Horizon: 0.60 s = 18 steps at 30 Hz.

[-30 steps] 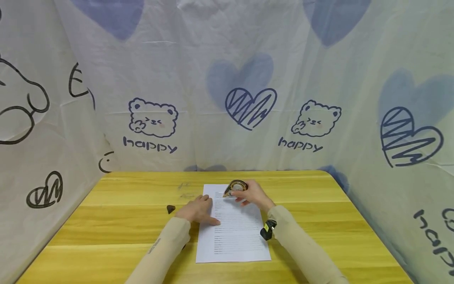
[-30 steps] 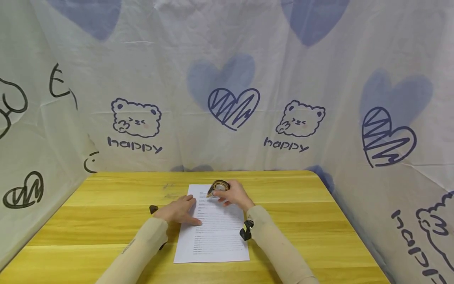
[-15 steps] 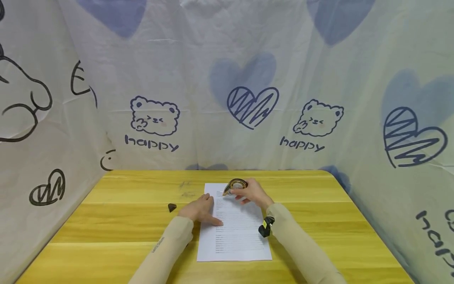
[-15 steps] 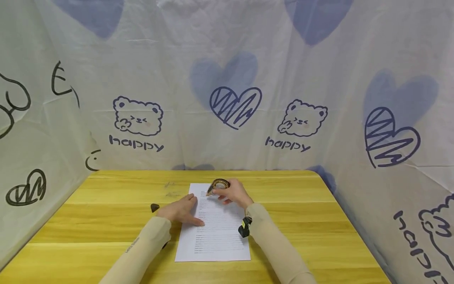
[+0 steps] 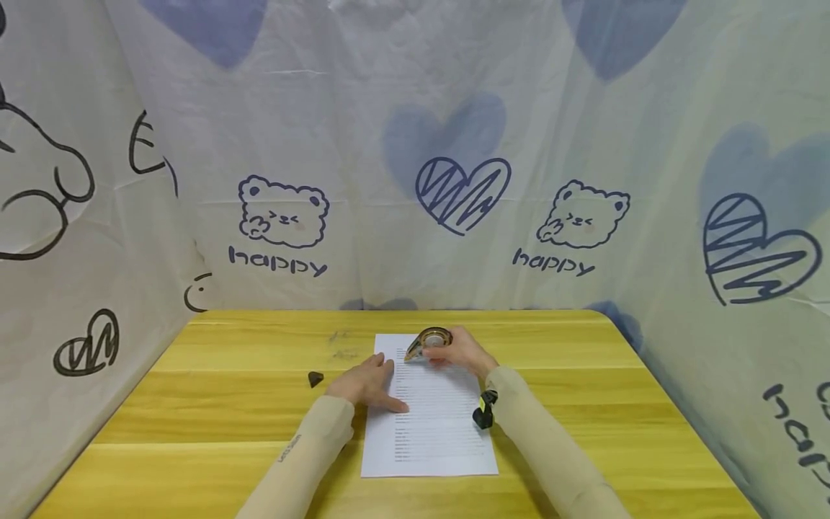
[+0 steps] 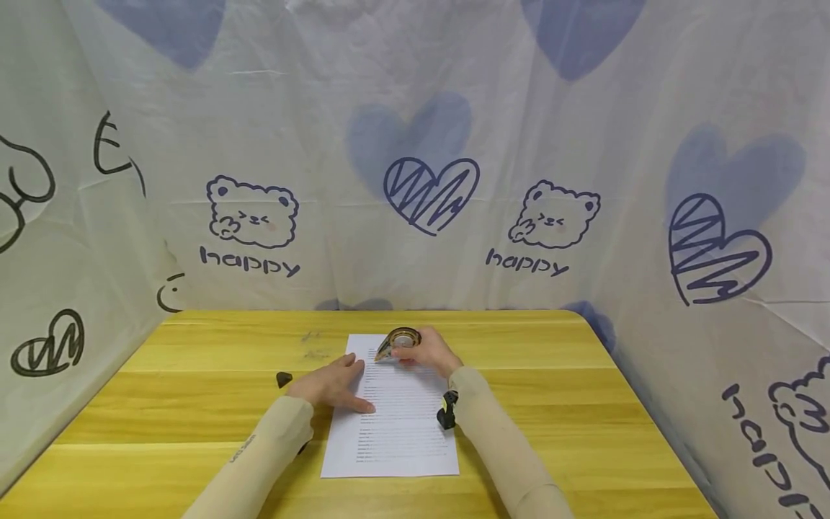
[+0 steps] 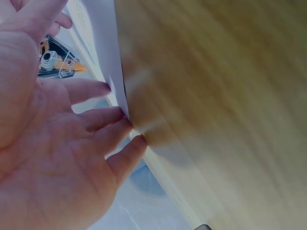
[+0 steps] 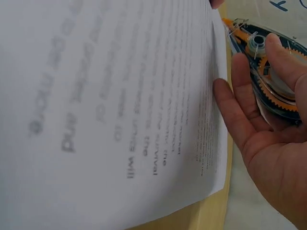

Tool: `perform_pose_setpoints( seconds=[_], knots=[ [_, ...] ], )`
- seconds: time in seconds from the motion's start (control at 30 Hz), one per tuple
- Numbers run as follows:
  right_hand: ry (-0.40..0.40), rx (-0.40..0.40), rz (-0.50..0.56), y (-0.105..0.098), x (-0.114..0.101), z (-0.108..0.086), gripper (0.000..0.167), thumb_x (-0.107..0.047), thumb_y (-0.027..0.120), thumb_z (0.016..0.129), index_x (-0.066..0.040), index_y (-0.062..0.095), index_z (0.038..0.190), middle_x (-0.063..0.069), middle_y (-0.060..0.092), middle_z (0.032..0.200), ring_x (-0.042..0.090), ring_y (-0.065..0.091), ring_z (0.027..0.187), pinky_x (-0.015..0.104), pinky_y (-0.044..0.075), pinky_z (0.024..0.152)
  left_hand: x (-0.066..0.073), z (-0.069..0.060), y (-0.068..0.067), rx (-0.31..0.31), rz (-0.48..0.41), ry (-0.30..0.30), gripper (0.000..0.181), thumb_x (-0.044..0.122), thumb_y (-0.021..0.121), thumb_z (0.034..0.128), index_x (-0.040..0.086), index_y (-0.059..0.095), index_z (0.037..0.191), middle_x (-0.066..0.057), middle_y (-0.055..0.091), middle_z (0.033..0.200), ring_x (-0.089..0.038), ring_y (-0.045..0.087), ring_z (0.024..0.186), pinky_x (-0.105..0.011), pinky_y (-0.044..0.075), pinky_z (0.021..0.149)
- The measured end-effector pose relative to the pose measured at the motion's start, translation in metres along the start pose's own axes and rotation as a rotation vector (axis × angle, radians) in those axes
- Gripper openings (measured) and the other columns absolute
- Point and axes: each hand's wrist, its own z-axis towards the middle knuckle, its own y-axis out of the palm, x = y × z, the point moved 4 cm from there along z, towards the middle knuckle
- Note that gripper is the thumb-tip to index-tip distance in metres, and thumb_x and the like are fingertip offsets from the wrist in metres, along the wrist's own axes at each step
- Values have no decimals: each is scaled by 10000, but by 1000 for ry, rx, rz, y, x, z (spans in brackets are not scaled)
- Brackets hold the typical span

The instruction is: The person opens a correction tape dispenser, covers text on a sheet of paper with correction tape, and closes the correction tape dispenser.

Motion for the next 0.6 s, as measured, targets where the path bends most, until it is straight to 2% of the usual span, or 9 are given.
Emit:
perform_pose_setpoints(
  seconds=[0.2,0.33,0.6],
  knots=[
    [-40,-32,-13,2,2,2,375,-118,764,855,41,640,1170,181,718,1044,266,730,866,354,601,794,1,-1,0,-13,-1,-6,1015,649,752,728,149,366,1523,-164,268,1600,-341,272,1475,-527,324,1154],
    [-53,-36,-38,1,4,3,351,-138,775,847,10,673,1148,153,731,1033,235,728,862,340,598,796,1,-2,0,-15,-8,-10,1026,669,749,715,186,356,1531,-166,253,1605,-351,278,1470,-535,333,1145],
    [-75,-64,-65,0,5,1,314,-161,774,850,-14,702,1117,141,743,1007,246,730,868,342,596,797,4,-3,0,-26,-13,-28,1042,664,759,708,191,343,1538,-178,232,1610,-355,270,1472,-537,332,1144]
  ],
)
